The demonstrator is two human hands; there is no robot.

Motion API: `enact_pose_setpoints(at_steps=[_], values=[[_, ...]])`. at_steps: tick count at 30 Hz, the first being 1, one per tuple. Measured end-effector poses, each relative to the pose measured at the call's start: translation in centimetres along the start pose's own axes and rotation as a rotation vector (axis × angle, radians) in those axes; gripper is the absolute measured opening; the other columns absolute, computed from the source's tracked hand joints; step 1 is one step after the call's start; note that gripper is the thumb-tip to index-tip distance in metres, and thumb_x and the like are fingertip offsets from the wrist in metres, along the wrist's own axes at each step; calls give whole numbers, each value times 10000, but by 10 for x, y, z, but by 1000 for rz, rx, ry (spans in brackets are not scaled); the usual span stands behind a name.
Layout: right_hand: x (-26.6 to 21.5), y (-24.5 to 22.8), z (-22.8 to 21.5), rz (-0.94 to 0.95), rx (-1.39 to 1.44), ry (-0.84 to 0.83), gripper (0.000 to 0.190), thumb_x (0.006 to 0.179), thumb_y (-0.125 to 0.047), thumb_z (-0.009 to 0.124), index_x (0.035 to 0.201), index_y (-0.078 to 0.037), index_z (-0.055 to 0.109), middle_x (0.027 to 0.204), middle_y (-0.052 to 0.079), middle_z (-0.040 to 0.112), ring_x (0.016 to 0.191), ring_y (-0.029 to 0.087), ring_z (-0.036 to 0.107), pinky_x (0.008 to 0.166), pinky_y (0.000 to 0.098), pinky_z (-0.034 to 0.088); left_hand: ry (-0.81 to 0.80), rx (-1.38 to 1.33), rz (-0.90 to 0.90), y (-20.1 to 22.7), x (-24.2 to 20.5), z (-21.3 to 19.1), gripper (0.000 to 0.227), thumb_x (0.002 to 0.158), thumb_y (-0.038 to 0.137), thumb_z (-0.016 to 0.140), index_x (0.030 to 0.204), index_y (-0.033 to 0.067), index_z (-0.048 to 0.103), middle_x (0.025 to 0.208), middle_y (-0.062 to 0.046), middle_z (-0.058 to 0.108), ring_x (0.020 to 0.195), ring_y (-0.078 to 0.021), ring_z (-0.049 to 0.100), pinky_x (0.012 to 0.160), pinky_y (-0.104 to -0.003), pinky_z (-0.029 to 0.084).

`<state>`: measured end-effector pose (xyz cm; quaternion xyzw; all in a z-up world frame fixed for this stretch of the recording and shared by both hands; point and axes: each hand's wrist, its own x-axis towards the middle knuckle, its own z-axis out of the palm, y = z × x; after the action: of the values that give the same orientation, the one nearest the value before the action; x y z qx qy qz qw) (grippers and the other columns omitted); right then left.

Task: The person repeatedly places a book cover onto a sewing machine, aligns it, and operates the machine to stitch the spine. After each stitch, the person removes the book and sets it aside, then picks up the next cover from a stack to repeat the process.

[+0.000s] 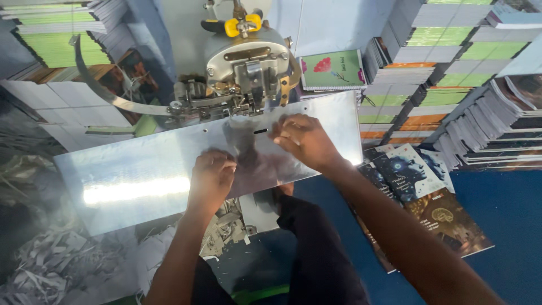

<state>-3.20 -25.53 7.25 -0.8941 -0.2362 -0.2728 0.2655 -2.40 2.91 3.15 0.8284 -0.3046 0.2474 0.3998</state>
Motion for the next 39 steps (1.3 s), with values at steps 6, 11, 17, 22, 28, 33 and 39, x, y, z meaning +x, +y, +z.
enact_pose_setpoints(at_steps=[6,11,17,22,28,33,39], values=[[16,-26,41,-146,6,17,259,920,-261,750,1117,-93,758,1235,125,695,1236,300,614,1084,453,472,47,119,-16,1,-5,-6,280,851,56,727,1126,106,731,1160,-95,681,1104,-331,612,945,-446,511],[33,-51,89,-314,-14,5,401,954,-267,723,1295,-60,685,1440,164,583,1389,334,513,1184,466,412,104,143,-26,4,-13,-23,345,879,87,733,1219,88,675,1250,-135,645,1198,-373,583,1011,-476,486],[56,-74,131,-352,-65,-44,517,956,-237,687,1412,-17,580,1524,188,489,1441,363,459,1200,446,387,116,141,-103,4,-31,-65,447,870,104,729,1304,82,626,1348,-175,595,1292,-376,532,1062,-471,459],[68,-87,152,-291,-120,-28,619,930,-269,698,1441,30,514,1510,225,489,1427,388,444,1184,470,362,116,190,-196,8,-48,-101,448,900,112,728,1338,108,628,1358,-120,636,1343,-360,524,1111,-475,441],[89,-87,163,-270,-155,-31,664,920,-320,711,1454,18,509,1471,218,526,1401,373,470,1185,500,351,101,200,-241,18,-54,-116,590,849,166,755,1410,123,579,1401,-190,575,1361,-394,491,1094,-482,423],[98,-90,174,-145,-134,-64,677,899,-366,725,1430,6,528,1401,210,571,1338,382,498,1110,513,372,57,299,-239,32,-61,-134,642,835,189,786,1432,127,558,1418,-204,562,1383,-428,459,1108,-519,381],[103,-92,180,-112,-149,-33,635,859,-343,764,1369,-16,572,1378,203,582,1318,399,512,1101,518,389,149,440,-298,41,-87,-175,657,820,188,791,1431,115,561,1410,-206,569,1361,-436,478,1085,-527,391]])
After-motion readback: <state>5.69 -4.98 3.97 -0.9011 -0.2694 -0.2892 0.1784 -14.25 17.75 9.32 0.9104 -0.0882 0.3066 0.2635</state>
